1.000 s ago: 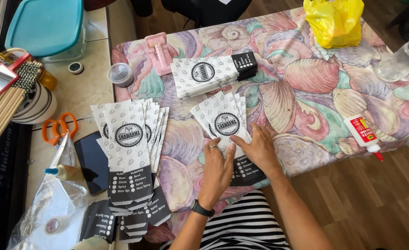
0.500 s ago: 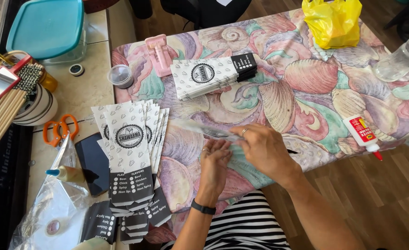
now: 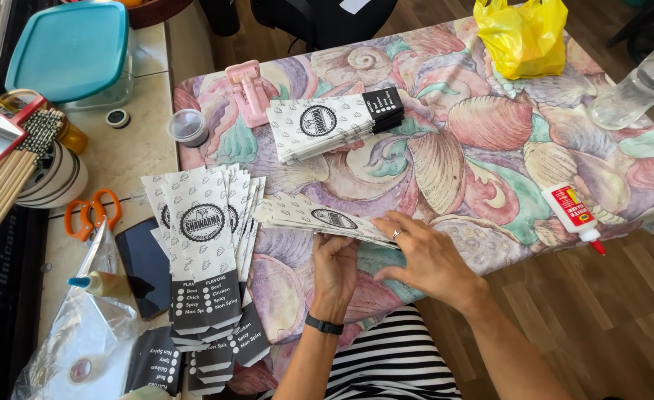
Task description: Applying glue to the edges of paper food wraps and folding them to create sleeves.
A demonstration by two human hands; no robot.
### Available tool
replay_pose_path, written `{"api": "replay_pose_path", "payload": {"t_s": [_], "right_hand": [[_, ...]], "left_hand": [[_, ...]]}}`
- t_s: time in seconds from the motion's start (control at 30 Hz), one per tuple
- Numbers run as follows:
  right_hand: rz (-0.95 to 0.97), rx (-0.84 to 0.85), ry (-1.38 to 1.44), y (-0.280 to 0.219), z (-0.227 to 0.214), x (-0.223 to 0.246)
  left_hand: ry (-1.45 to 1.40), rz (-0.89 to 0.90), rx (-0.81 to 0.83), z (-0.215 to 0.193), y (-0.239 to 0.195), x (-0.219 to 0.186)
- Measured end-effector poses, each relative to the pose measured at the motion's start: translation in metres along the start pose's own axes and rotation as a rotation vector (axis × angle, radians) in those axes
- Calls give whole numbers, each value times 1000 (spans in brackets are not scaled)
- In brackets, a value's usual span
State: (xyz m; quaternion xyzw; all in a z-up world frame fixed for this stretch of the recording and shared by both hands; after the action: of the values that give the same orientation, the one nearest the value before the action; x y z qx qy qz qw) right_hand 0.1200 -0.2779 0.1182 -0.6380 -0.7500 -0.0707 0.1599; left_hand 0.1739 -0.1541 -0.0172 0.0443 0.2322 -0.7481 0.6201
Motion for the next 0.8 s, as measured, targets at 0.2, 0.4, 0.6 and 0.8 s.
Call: {"api": "replay_pose_path", "payload": {"t_s": [0.2,0.4,0.6,0.8], "right_hand": [[-104,-269,-9,-4,-1,-14],[105,-154,23,-15,15,-44],[107,-580,762,-35,28,-46],[152,-739,992,-44,23,-51]], "left_hand": [[-26,68,67,31,-23,-28],[-78,145,-56,-69,12,-32],[-52,128,6,-30,-9,-44],[-78,123,87,-23,-9,-33]]}}
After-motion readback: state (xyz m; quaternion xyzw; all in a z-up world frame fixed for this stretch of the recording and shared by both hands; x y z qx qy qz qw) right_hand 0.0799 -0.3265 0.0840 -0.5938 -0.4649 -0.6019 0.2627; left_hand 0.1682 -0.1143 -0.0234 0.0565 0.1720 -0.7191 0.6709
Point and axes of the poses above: each hand's wrist, its own y-axis towards the middle knuckle, its own z-axis out of the palm, x = y × z, the point moved 5 cm from there along y, towards the middle knuckle, and after that the axes turned 2 degrees about -y, right-handed, at the moved point
